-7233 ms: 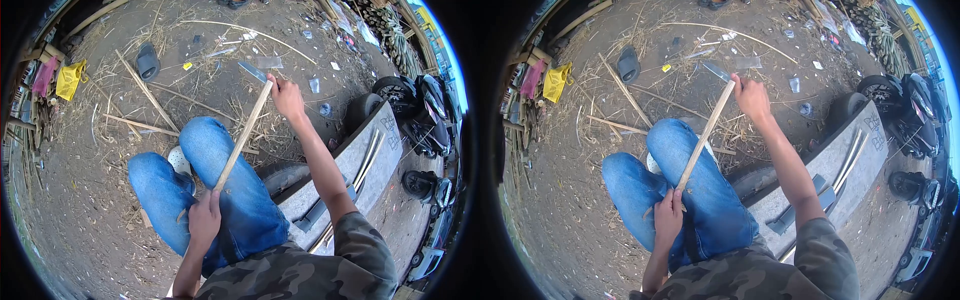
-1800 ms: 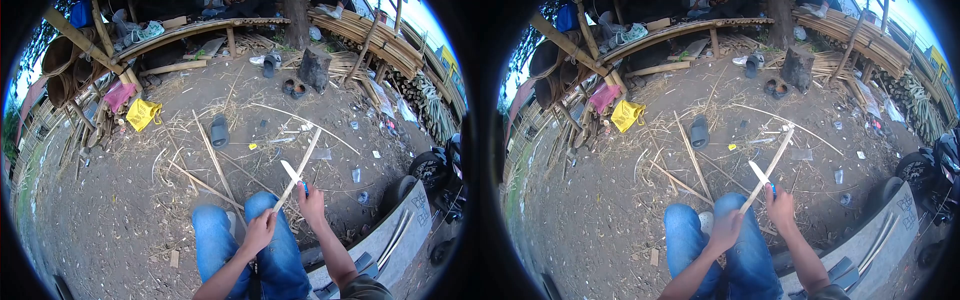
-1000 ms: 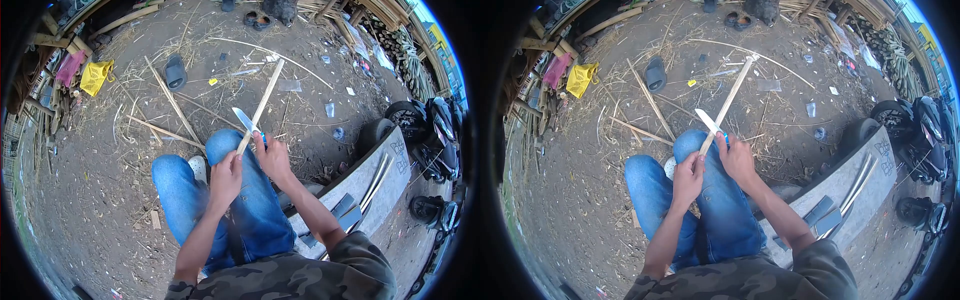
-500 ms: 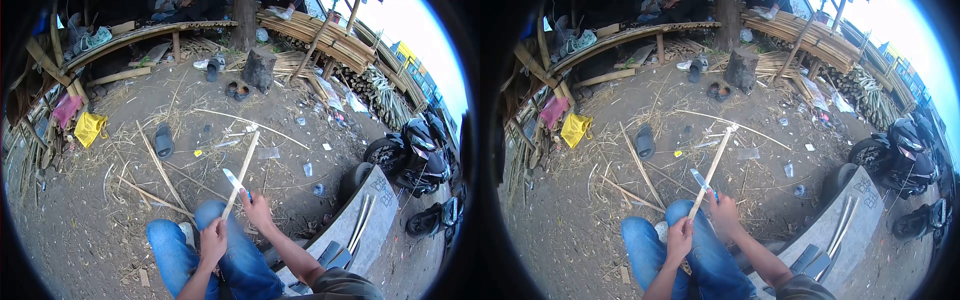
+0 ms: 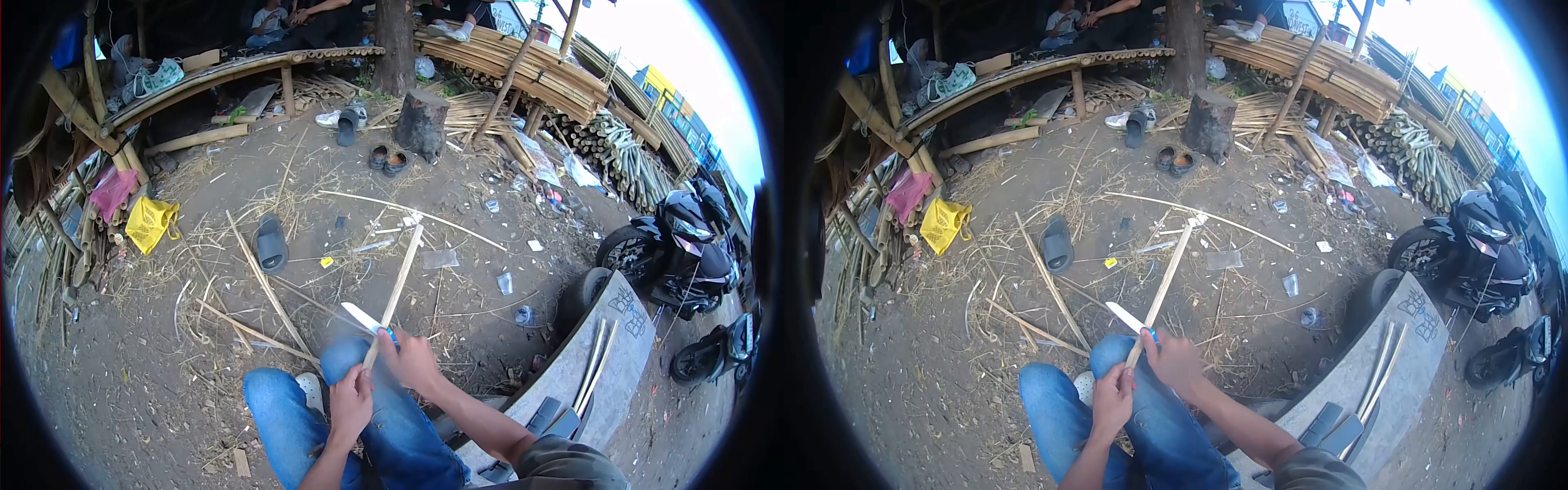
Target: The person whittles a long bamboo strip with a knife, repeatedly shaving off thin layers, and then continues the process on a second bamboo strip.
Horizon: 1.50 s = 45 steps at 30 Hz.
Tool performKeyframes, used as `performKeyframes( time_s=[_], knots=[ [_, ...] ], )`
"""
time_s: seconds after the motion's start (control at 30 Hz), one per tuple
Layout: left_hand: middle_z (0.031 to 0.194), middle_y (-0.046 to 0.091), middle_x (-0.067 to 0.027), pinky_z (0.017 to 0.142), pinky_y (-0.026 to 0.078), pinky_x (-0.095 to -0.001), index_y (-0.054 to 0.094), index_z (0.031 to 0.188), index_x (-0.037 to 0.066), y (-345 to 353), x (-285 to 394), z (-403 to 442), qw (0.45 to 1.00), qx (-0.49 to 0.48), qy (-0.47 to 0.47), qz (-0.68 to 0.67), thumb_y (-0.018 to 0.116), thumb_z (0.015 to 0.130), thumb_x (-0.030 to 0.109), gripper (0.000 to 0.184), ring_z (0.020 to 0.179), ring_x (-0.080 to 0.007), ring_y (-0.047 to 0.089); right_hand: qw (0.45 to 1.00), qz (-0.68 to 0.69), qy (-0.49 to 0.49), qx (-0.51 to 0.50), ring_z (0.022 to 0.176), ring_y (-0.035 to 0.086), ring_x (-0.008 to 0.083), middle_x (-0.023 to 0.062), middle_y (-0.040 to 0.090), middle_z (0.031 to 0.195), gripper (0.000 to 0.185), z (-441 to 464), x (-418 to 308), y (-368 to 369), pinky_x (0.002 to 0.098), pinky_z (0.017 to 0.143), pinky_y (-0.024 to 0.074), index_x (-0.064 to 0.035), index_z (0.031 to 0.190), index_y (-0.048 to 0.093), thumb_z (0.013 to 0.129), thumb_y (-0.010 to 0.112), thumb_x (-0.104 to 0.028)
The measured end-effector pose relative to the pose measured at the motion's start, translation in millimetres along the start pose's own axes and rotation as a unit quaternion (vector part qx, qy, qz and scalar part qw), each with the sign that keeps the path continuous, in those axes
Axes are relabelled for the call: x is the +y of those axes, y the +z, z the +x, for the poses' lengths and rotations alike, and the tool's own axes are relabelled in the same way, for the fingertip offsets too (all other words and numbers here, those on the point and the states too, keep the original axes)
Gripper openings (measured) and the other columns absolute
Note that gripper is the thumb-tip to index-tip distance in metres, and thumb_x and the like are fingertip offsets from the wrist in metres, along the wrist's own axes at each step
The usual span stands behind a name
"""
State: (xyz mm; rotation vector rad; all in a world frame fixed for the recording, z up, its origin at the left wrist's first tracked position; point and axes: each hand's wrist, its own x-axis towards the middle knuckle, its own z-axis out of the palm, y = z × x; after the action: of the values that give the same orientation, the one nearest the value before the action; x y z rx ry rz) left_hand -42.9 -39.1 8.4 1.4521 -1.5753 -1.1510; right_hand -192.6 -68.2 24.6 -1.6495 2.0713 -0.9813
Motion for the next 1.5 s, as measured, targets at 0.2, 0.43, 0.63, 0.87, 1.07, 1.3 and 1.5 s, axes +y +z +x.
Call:
performKeyframes(
  time_s=[0.2,0.43,0.63,0.87,1.07,1.3,1.5],
  knots=[
    [0.067,0.063,-0.0121,0.060,0.048,-0.0363,0.064,0.105,0.000,2.0,-1.0,1.4,1.000,-0.001,0.012,0.026,0.053,0.097,0.018,0.023,0.060,-0.0234,0.062,0.993,0.060,-0.059,0.086,0.055,0.059,0.0459,0.0262,0.057,0.059,0.051,-20.9,14.8,27.4,0.0517,0.055,0.0455,0.0038,0.079,0.063,0.100,0.043,-0.039],
    [0.070,0.065,-0.0181,0.060,0.050,-0.0425,0.064,0.105,0.000,2.4,5.9,-2.1,0.999,0.010,0.021,0.033,0.053,0.096,0.016,0.021,0.066,-0.0353,0.066,0.975,0.130,0.097,0.155,0.049,0.040,0.0119,0.0082,0.045,0.049,0.053,37.3,24.7,-36.8,0.0359,0.045,0.0338,0.0032,0.072,0.056,0.100,0.049,-0.041],
    [0.071,0.065,-0.0175,0.061,0.050,-0.0447,0.064,0.107,0.003,-0.4,1.9,-2.3,0.999,-0.005,0.026,0.037,0.052,0.097,0.018,0.022,0.066,-0.0369,0.066,0.992,0.108,0.069,0.021,0.045,0.047,0.0218,0.0143,0.048,0.050,0.051,19.6,31.7,-27.3,0.0403,0.048,0.0361,0.0027,0.073,0.054,0.099,0.049,-0.041],
    [0.071,0.064,-0.0158,0.063,0.048,-0.0463,0.063,0.105,0.004,2.1,1.6,-2.9,0.997,0.009,0.062,0.054,0.048,0.099,0.022,0.024,0.067,-0.0380,0.064,0.996,-0.035,-0.075,-0.041,0.050,0.059,0.0342,0.0217,0.056,0.056,0.045,-2.5,46.7,6.1,0.0433,0.053,0.0441,0.0025,0.077,0.058,0.100,0.047,-0.034],
    [0.070,0.063,-0.0159,0.062,0.047,-0.0465,0.062,0.103,0.003,-1.5,6.5,-9.3,0.998,0.005,0.053,0.021,0.048,0.099,0.023,0.025,0.066,-0.0370,0.063,0.944,0.289,0.029,0.156,0.046,0.031,0.0019,-0.0078,0.034,0.052,0.045,56.0,23.0,-66.0,0.0241,0.042,0.0225,-0.0091,0.068,0.044,0.104,0.044,-0.037],
    [0.070,0.063,-0.0155,0.062,0.047,-0.0464,0.061,0.106,0.003,-0.8,4.9,-5.5,0.994,0.004,0.080,0.074,0.048,0.099,0.022,0.024,0.066,-0.0363,0.064,0.986,0.160,-0.041,-0.001,0.054,0.039,0.0067,-0.0027,0.044,0.056,0.045,-22.3,52.6,30.7,0.0301,0.050,0.0341,0.0034,0.087,0.062,0.100,0.049,-0.038],
    [0.069,0.063,-0.0162,0.063,0.047,-0.0466,0.060,0.102,0.003,-5.7,12.9,-7.3,0.998,0.000,0.055,0.042,0.048,0.099,0.021,0.022,0.066,-0.0369,0.064,0.911,0.357,0.023,0.204,0.048,0.027,0.0003,-0.0102,0.032,0.054,0.043,46.7,8.2,-67.1,0.0239,0.042,0.0212,-0.0113,0.068,0.042,0.105,0.041,-0.033]
  ],
)
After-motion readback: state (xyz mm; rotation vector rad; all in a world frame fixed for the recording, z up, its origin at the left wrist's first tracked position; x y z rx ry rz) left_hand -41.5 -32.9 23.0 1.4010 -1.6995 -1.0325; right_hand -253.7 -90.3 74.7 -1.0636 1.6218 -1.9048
